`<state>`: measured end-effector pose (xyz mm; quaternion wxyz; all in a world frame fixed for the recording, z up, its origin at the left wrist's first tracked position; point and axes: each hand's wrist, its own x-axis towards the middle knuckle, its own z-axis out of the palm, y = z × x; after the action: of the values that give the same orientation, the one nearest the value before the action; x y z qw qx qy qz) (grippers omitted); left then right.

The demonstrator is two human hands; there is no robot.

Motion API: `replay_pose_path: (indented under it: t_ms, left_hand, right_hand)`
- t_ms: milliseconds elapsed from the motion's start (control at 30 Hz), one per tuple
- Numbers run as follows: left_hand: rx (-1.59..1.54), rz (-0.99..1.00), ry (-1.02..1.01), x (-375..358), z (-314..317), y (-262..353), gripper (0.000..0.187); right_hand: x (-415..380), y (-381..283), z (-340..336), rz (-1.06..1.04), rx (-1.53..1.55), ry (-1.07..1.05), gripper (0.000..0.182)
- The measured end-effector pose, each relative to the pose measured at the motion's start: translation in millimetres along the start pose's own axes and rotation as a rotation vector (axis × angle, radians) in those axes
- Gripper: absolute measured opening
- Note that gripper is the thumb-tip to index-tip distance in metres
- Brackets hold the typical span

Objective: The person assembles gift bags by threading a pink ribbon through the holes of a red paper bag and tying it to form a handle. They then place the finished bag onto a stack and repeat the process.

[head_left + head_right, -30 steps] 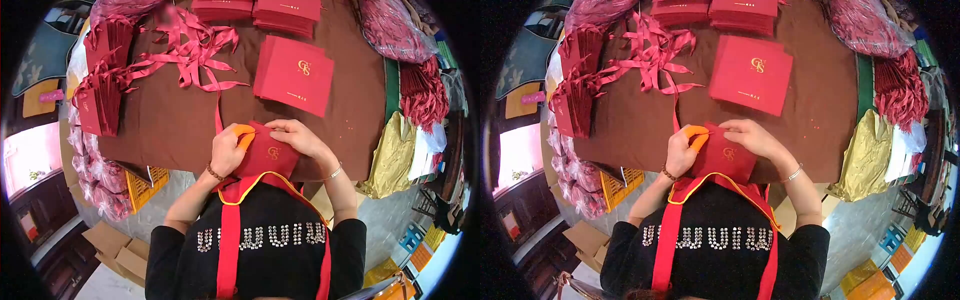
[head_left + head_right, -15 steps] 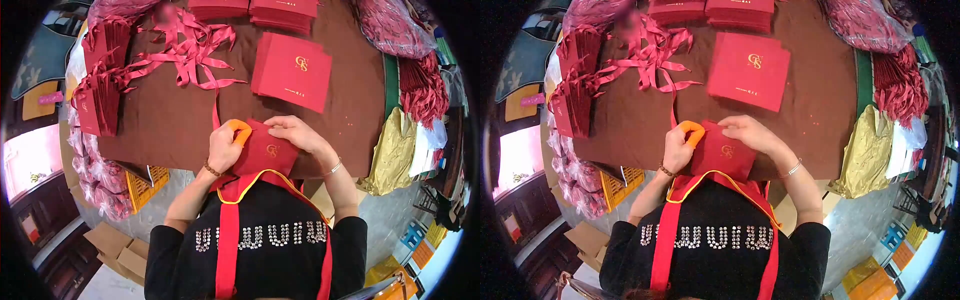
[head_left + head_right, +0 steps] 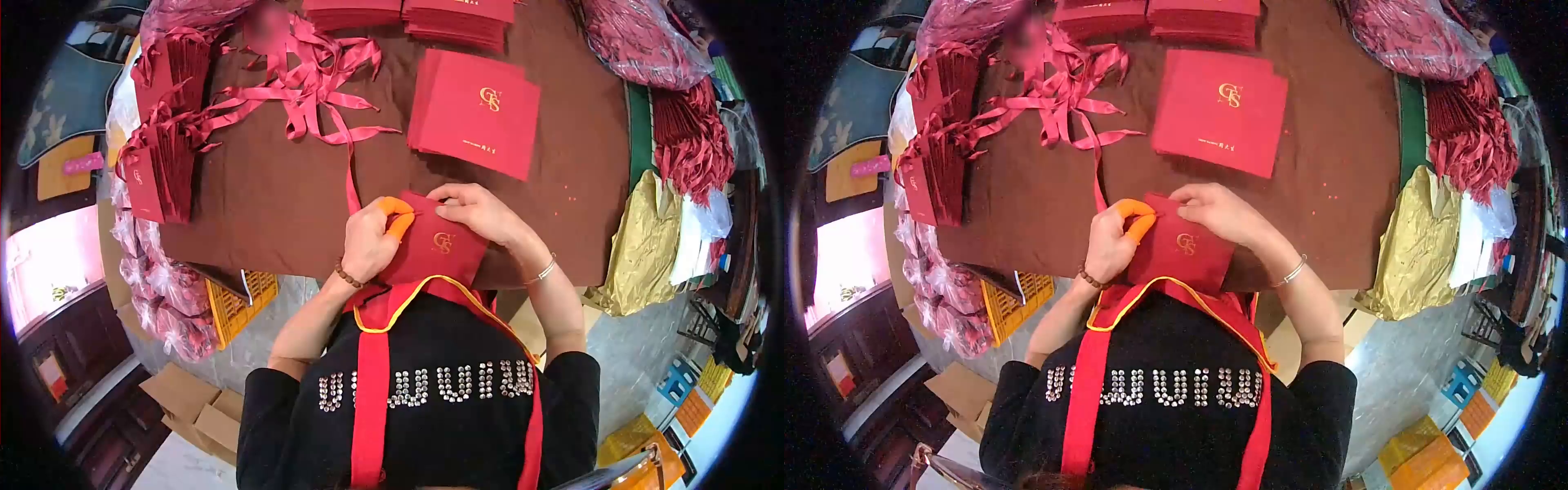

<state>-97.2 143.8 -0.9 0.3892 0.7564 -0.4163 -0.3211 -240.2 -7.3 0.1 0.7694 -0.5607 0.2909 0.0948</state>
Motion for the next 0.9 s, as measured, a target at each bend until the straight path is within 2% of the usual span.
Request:
replay_pose_path:
  t_ms: [67,233,467,733,833,900]
  left_hand:
    - [-0.007,-0.032,-0.031,0,1,1,0.012]
    - [0.110,0.120,0.040,3,5,3,0.011]
    - [0.221,0.161,0.020,6,6,9,0.010]
    - [0.491,0.372,0.065,7,10,25,0.006]
    - [0.537,0.480,0.102,6,19,22,0.007]
    - [0.567,0.472,0.100,4,16,20,0.008]
  right_hand:
    - [1,1,0,0.000,0.008,0.001,0.027]
    - [2,4,1,0.004,0.086,-0.016,0.026]
    - [2,8,1,0.002,0.044,-0.002,0.026]
    - [-10,2,10,-0.118,-0.404,0.210,0.030]
    - [-14,-2,13,-0.174,-0.409,0.195,0.026]
    - [-11,7,11,-0.219,-0.368,0.192,0.026]
